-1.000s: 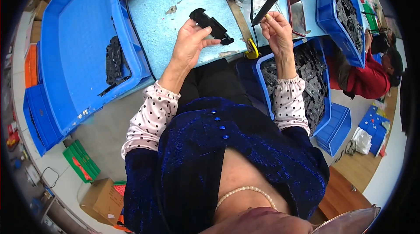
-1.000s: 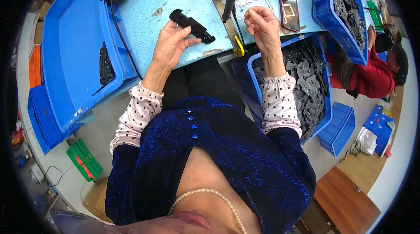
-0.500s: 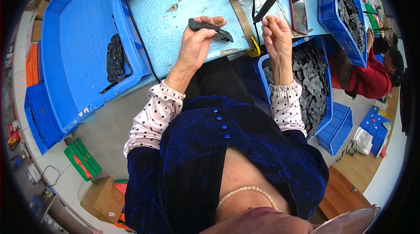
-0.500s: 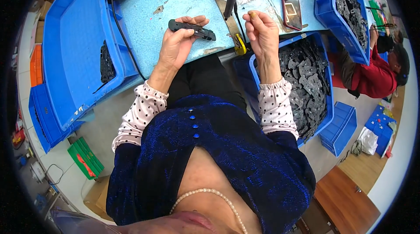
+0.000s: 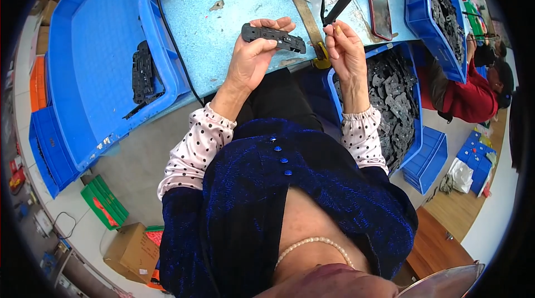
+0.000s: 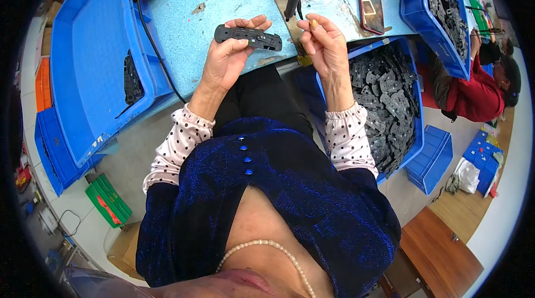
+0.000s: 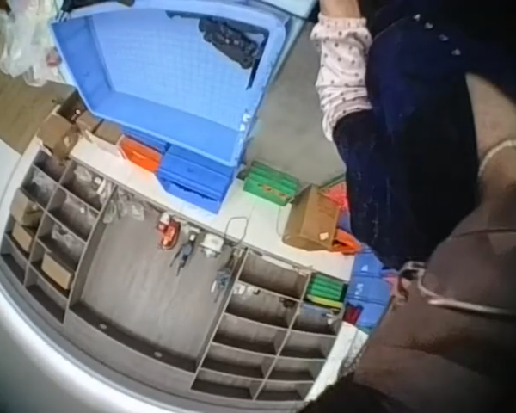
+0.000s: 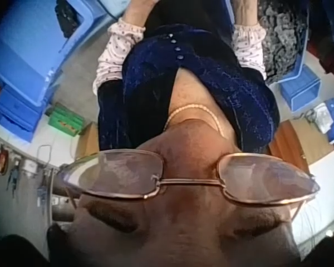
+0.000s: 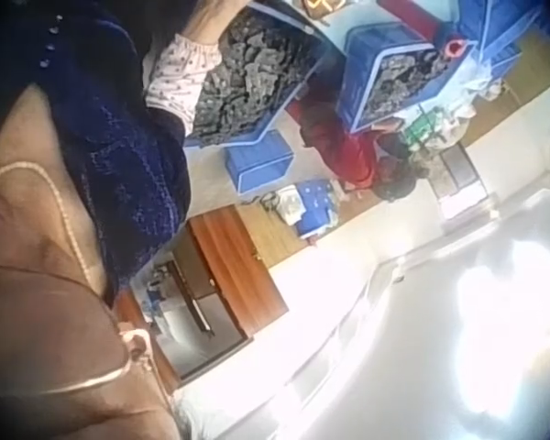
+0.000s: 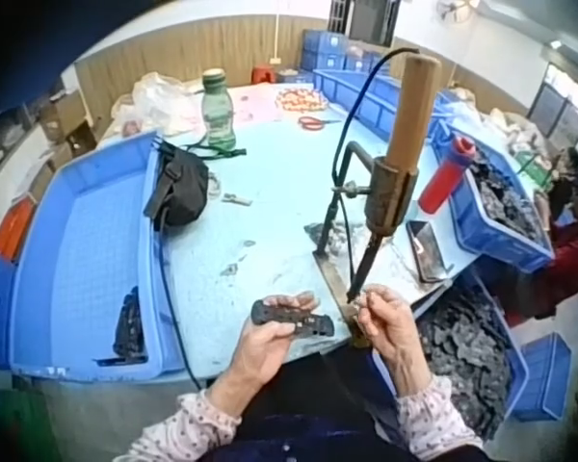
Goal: Assemble small black plastic components by hand and with simple tools at a factory workbench.
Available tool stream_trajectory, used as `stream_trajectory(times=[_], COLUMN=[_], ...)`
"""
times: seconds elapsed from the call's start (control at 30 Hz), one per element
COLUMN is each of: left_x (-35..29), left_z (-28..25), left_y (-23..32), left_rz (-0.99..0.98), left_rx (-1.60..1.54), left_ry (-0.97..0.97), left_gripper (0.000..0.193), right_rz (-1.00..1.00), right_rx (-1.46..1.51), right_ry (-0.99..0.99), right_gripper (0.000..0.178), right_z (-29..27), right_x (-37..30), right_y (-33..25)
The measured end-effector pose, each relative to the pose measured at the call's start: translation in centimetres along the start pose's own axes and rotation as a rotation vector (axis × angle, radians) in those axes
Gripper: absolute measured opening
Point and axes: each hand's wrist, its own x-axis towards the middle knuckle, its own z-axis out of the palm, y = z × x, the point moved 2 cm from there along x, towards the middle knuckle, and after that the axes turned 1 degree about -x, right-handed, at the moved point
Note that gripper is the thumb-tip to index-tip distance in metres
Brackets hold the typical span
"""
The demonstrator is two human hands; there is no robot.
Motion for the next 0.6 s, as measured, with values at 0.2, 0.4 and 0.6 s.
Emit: stream_trajectory(times=[0.2, 0.4, 0.6], left_x=[-0.2, -0.5, -0.9], left_z=[0.1, 0.4, 0.9], left_y=[-0.1, -0.2, -0.2], left_rz=[-0.002, -0.011, -0.019], left_rx=[-0.015, -0.028, -0.021], left_ry=[-0.021, -0.015, -0.026], left_gripper=[0.032, 0.035, 0.038], right_rz=[-0.017, 0.003, 0.059], right_rx=[-0.067, -0.140, -0.146], right_ry=[-0.028, 0.016, 0.023], right_gripper=[0.012, 0.009, 0.006], right_z=[0.8, 1.8, 2.3], right_x=[-0.6, -0.9, -1.4], right_y=[0.2, 0.3, 0.6])
